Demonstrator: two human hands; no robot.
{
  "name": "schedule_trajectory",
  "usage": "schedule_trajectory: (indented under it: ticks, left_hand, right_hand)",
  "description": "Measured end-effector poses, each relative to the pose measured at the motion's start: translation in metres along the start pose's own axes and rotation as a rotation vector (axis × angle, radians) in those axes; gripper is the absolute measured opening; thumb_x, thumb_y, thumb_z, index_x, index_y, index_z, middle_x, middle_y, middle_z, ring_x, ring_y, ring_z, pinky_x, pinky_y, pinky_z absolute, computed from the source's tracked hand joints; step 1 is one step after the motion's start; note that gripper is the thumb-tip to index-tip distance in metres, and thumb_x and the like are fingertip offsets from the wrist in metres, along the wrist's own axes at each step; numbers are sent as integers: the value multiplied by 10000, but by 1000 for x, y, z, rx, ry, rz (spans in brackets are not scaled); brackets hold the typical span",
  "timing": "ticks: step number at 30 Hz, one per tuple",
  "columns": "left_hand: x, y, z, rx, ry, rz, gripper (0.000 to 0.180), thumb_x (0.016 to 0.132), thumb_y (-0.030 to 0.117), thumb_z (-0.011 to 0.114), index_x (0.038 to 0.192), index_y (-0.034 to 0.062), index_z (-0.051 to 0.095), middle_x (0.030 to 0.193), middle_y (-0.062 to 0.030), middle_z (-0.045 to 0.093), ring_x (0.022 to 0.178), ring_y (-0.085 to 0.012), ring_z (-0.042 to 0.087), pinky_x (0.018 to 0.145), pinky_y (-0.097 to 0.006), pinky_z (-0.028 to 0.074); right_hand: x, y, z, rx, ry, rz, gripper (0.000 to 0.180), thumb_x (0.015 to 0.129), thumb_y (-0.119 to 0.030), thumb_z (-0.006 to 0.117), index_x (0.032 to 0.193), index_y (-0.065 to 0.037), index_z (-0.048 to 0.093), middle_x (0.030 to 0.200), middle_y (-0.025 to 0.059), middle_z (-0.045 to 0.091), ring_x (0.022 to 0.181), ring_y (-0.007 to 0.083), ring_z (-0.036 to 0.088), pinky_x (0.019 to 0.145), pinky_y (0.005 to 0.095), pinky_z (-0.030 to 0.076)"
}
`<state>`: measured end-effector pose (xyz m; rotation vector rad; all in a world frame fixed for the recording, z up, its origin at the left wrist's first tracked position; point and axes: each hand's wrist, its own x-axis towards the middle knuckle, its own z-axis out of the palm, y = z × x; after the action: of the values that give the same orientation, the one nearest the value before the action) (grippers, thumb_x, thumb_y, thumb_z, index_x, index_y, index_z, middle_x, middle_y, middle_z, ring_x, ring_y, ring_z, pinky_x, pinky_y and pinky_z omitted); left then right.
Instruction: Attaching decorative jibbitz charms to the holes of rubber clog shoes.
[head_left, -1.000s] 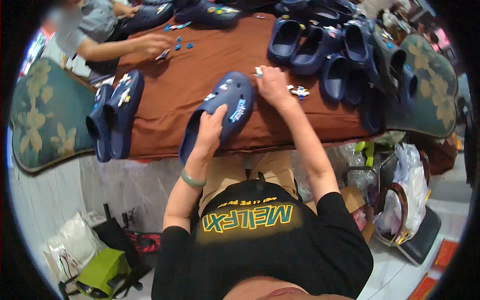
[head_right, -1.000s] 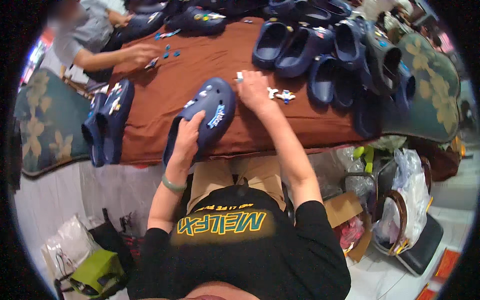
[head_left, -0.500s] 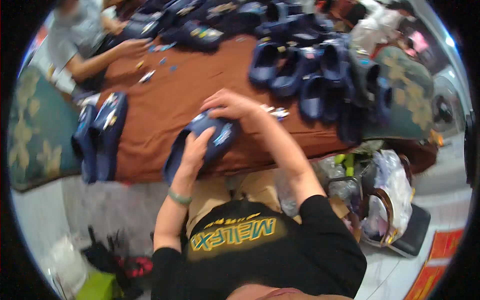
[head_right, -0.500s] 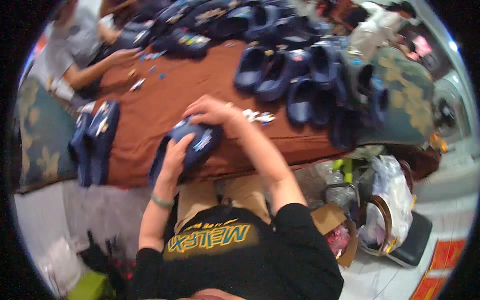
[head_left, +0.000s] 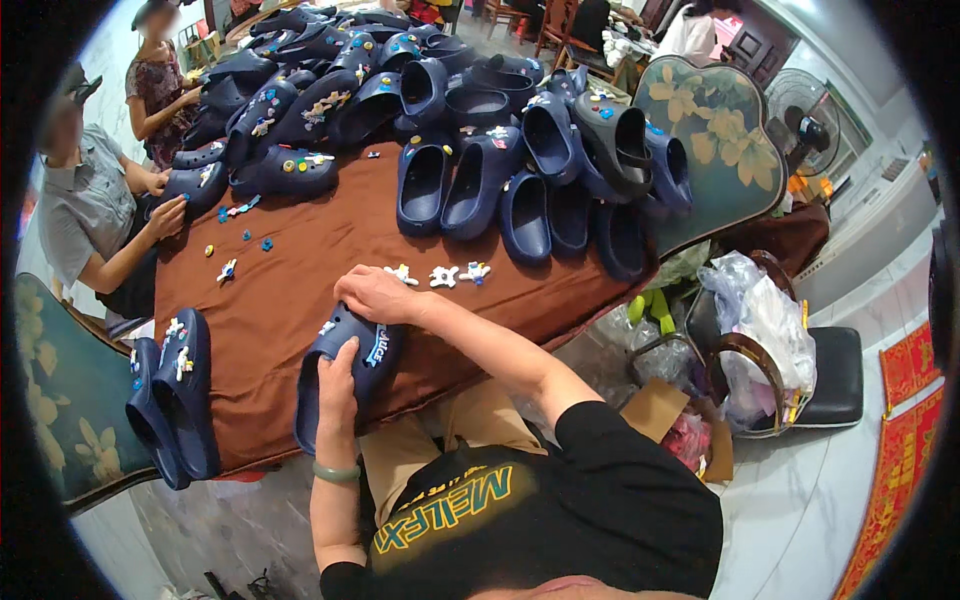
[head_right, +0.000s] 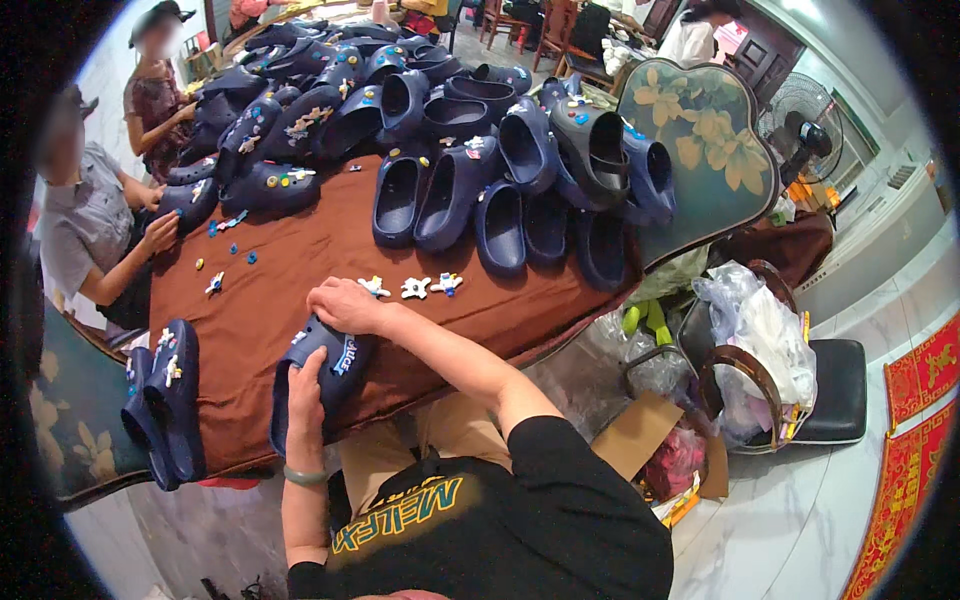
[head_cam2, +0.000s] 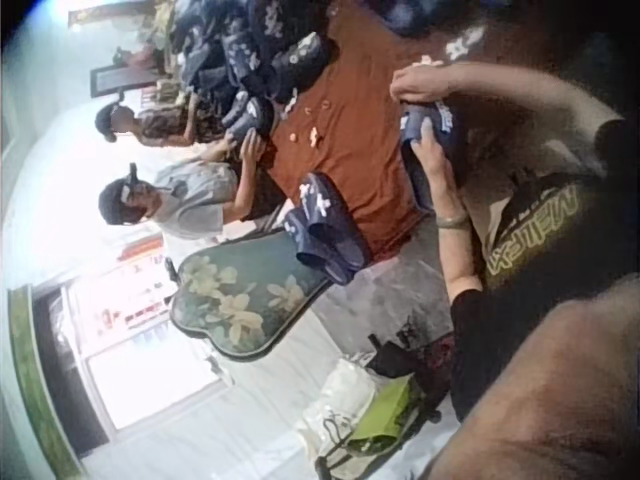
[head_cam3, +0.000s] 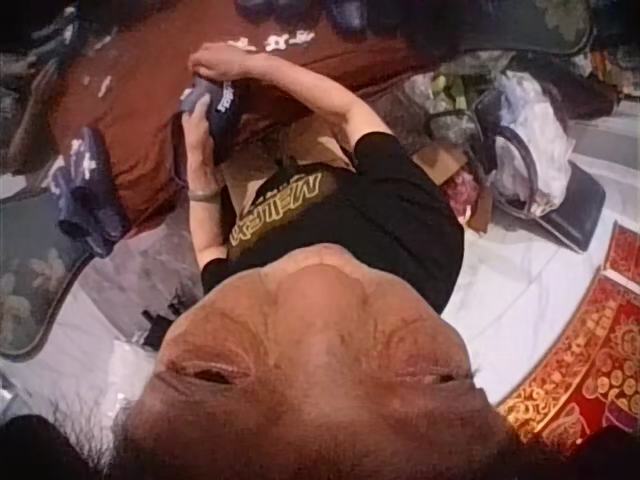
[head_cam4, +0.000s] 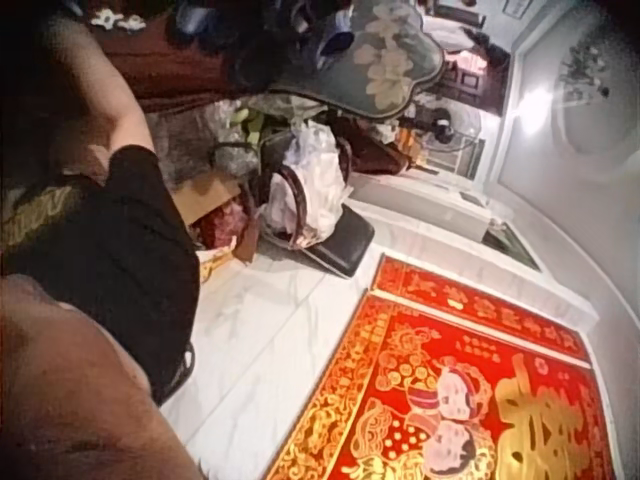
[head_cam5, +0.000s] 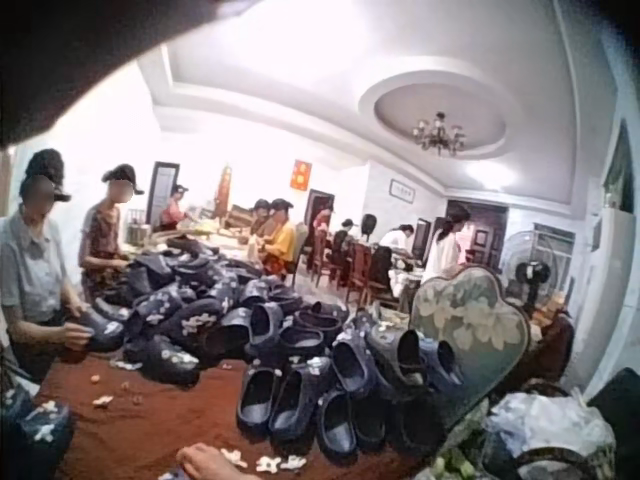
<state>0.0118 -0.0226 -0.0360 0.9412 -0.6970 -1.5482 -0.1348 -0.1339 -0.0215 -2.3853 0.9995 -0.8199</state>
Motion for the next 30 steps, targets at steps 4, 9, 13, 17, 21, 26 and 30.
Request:
schedule_trajectory:
  ticks: [4,9,13,17,21,26,30]
  left_hand:
    - [-1,1,3,-7,8,5,271,869,69,586,1126,-16,577,1019,-94,648,859,-175,653,753,-299,542]
    - [-7,9,14,-27,-14,-8,243,892,72,565,1111,-34,574,1009,-89,642,847,-155,641,735,-275,535]
    - [-5,6,9,-19,5,19,245,889,72,565,1112,-30,574,1025,-91,638,857,-158,640,744,-278,534]
    - [-3,6,7,-4,6,17,259,884,76,570,1122,-25,569,1043,-92,633,869,-162,637,763,-290,531]
    - [-5,10,9,5,14,10,275,883,80,574,1138,-24,562,1041,-88,636,885,-160,636,781,-290,526]
    - [-3,4,1,21,-33,14,276,891,91,573,1142,-23,563,1026,-76,642,882,-152,634,782,-280,518]
    - [-2,-2,3,3,-29,43,262,897,107,576,1132,-9,572,1024,-92,642,862,-164,648,762,-286,536]
  right_hand:
    - [-1,11,-15,220,-155,-108,190,867,-192,567,1036,-114,607,1041,103,609,1095,287,508,944,404,409]
    - [5,22,-21,327,-276,-46,262,861,-217,615,1089,-91,599,1080,122,590,1108,290,499,954,368,404]
    - [3,11,-16,215,-192,-27,230,873,-198,599,1059,-62,605,1020,144,608,1087,317,512,928,392,425]
    - [2,7,-12,183,-123,-40,210,885,-201,579,1035,-57,607,1002,152,613,1069,327,518,921,401,428]
    - [3,7,-8,41,-135,-16,208,909,-233,561,1026,-64,592,1013,121,614,1067,302,523,883,402,452]
    - [17,-6,0,-109,-98,95,229,916,-271,539,968,-58,604,966,150,628,1022,315,551,853,414,458]
    - [21,2,4,-259,-209,-42,285,931,-324,490,937,-65,607,893,150,647,951,314,592,855,420,450]
